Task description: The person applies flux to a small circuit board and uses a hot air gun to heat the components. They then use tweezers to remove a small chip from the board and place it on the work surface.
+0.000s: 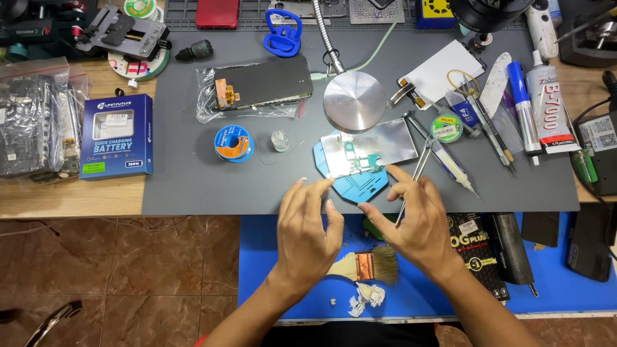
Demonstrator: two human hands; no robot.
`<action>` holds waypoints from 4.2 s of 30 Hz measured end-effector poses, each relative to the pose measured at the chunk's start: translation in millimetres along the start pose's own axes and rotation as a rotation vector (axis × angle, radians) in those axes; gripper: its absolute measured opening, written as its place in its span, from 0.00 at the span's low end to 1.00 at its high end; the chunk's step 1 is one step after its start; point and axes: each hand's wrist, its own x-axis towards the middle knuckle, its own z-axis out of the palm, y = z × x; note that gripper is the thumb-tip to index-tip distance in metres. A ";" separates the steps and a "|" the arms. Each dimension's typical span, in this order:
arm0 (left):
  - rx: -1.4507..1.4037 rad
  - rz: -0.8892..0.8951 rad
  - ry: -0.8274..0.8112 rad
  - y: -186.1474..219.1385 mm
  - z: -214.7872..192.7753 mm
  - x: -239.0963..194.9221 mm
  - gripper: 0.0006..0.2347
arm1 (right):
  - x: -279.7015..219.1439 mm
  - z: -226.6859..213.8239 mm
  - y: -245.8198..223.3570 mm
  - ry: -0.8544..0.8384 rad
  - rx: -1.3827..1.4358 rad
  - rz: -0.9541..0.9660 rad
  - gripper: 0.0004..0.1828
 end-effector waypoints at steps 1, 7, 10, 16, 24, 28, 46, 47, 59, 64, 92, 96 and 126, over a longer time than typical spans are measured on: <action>0.001 -0.001 0.001 1.9 0.0 -0.4 0.14 | -1.0 2.2 4.7 -0.001 0.001 -0.001 0.23; -0.024 0.044 0.014 -6.5 5.7 5.6 0.12 | -7.6 9.7 15.8 0.040 -0.125 0.043 0.28; -0.092 0.063 -0.006 -11.9 -3.8 22.6 0.16 | 0.6 -0.8 12.3 0.070 -0.144 0.063 0.27; -0.087 0.074 -0.251 -38.4 3.3 55.9 0.35 | -1.2 -0.8 9.2 0.053 -0.047 0.024 0.24; -0.011 0.075 -0.377 -47.3 3.7 58.5 0.37 | -8.3 -2.1 14.1 0.043 -0.020 -0.015 0.25; 0.003 0.044 -0.398 -40.4 -0.5 50.6 0.40 | -7.6 -2.0 12.6 0.046 -0.022 -0.033 0.27; -0.015 -0.024 -0.285 -5.2 -7.1 21.9 0.27 | -4.2 4.8 10.1 0.025 -0.007 0.000 0.24; -0.023 -0.025 -0.286 -2.1 -9.8 21.4 0.25 | -3.7 5.4 11.5 -0.018 0.028 0.012 0.23; -0.063 0.090 -0.085 -37.6 -9.7 21.5 0.10 | 13.0 9.3 18.4 -0.147 0.115 -0.007 0.22; -0.085 0.105 -0.037 -48.9 -6.5 18.1 0.07 | 14.6 11.0 17.2 -0.162 0.110 -0.022 0.22; -0.101 0.152 0.034 -55.6 -2.1 16.1 0.07 | 16.0 1.3 9.8 -0.037 0.235 -0.037 0.08; -0.150 0.375 0.030 -48.9 -9.8 6.6 0.09 | 13.2 -42.2 -9.1 -0.190 0.275 -0.174 0.31; -0.604 -0.089 0.143 -29.0 -5.6 15.4 0.07 | 28.6 -15.6 80.5 -0.060 -0.656 -0.043 0.16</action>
